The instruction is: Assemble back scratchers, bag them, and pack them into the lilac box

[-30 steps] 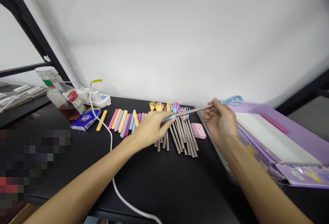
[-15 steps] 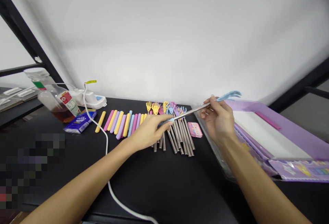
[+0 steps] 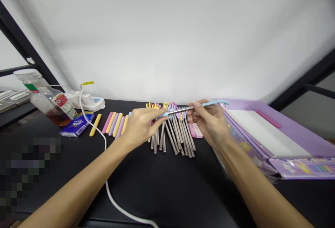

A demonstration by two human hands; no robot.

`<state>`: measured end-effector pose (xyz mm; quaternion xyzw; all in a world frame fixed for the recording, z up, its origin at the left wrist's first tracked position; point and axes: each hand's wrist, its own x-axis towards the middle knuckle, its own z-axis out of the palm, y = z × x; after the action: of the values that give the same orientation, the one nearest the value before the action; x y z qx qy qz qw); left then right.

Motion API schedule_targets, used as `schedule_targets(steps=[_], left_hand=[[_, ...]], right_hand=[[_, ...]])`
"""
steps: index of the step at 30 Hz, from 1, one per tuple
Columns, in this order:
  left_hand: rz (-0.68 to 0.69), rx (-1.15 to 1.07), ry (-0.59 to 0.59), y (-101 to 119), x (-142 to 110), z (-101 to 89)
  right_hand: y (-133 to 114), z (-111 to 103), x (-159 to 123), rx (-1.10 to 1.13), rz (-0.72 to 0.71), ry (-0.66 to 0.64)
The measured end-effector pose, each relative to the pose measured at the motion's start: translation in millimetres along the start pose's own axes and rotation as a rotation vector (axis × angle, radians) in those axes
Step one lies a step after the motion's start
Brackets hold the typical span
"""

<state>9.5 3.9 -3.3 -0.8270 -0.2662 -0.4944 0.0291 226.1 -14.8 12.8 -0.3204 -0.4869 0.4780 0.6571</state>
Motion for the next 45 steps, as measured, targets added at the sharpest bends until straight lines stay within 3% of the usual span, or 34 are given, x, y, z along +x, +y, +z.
schedule_targets(steps=[6, 10, 14, 17, 25, 32, 37, 42, 45], left_hand=[[-0.062, -0.045, -0.102, 7.7, 1.2, 1.3], [-0.104, -0.032, -0.19, 1.0, 2.9, -3.9], [-0.063, -0.023, -0.155, -8.0, 2.9, -7.5], [-0.022, 0.019, -0.122, -12.5, 1.5, -7.7], [0.152, 0.057, -0.03, -13.3, -0.1, -7.5], [0.184, 0.105, -0.096, -1.9, 1.5, -9.4], [0.024, -0.083, -0.186, 5.7, 3.1, -9.7], [-0.303, -0.298, -0.419, 11.4, 9.4, -17.1], [-0.351, -0.372, -0.502, 14.5, 11.7, -18.0]], right_hand=[[3.7, 12.6, -6.3, -0.044, 0.053, -0.081], [-2.9, 5.0, -0.1, 0.066, 0.08, 0.073], [-10.6, -5.6, 7.0, 0.19, 0.114, 0.253], [-11.8, -8.8, 9.4, 0.177, 0.206, 0.302], [-7.0, -16.2, 8.8, 0.026, 0.136, 0.106], [-10.9, -11.9, 4.6, -0.031, 0.14, -0.005], [-15.6, -12.1, 2.9, -0.05, 0.106, -0.07], [-15.2, -17.9, 3.6, -0.107, 0.084, -0.133], [-13.4, -16.5, 2.5, -0.164, 0.054, -0.131]])
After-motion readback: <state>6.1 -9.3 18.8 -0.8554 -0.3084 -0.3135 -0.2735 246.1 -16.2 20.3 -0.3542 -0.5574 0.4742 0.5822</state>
